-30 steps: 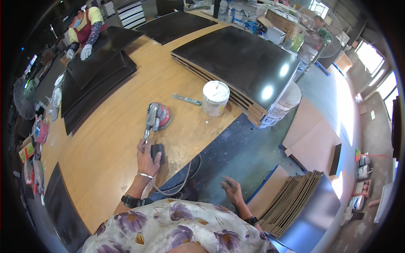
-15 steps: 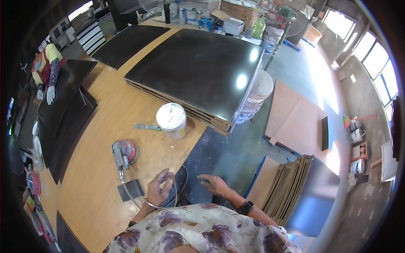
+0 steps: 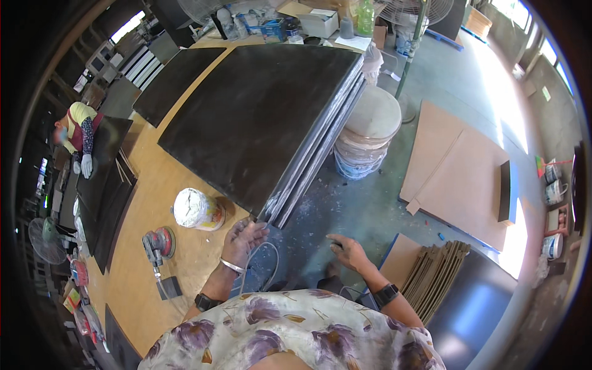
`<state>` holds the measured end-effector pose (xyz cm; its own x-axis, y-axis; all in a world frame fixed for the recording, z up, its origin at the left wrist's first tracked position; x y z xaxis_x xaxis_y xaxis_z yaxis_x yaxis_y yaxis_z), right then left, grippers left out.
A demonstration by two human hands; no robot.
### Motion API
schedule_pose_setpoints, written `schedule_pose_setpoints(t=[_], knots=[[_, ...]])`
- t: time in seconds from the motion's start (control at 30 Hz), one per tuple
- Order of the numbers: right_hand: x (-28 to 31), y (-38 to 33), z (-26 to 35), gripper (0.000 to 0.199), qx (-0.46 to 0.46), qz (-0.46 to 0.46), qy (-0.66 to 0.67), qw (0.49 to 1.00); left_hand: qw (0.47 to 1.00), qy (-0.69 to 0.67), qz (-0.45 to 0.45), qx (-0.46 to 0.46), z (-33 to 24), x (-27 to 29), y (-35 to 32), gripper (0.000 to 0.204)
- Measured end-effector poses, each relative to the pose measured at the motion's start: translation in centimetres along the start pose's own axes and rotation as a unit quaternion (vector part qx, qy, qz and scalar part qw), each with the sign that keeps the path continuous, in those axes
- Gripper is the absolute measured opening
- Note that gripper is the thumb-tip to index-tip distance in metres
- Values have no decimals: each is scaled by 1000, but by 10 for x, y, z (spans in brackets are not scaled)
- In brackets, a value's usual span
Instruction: The recorder uses an orbital sander and a manual sanding block to sand the surfaces and edges of black furniture panels on a workshop table.
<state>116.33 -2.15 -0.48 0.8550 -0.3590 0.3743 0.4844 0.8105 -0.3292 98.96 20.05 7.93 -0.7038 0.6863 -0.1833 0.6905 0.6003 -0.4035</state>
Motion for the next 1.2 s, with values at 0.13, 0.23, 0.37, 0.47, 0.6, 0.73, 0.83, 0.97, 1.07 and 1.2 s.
schedule_pose_setpoints(t=[0.13,0.23,0.37,0.47,0.6,0.73,0.83,0.97,1.07,1.2], knots=[[13,-1,-4,32,-12,-46,22,999,995,-72,-44,56,-5,2,16,19],[12,3,2,32,-14,-62,14,998,997,-34,-40,65,-7,10,22,21],[26,23,17,32,32,-101,-21,994,999,-17,-5,37,-6,16,28,26],[57,52,32,29,7,-156,-30,987,1000,-19,-1,17,-1,17,30,28],[110,103,79,25,80,-246,179,949,996,-21,-64,-57,-4,20,30,31],[171,169,144,25,164,-314,162,921,979,-23,-155,-133,-17,23,30,36],[208,237,187,28,245,-250,167,922,967,-12,-212,-140,-25,19,34,40],[255,349,221,35,396,-211,-4,894,936,-19,-335,-111,-30,6,42,42],[289,427,219,51,315,-253,-279,871,900,-29,-427,-79,-41,3,43,39],[305,501,209,51,285,-38,-350,891,889,-122,-439,35,-54,-2,43,27]])
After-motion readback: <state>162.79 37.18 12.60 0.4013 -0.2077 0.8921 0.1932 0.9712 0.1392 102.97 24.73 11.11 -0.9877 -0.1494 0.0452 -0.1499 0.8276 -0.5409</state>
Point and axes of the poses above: each hand's wrist, its own y-axis towards the middle knuckle, its own x-axis out of the back of the hand, z = x × y, the point moved 3 cm from there along y, towards the middle knuckle, and after that the axes turned 5 degrees about y, right-handed, at the moved point
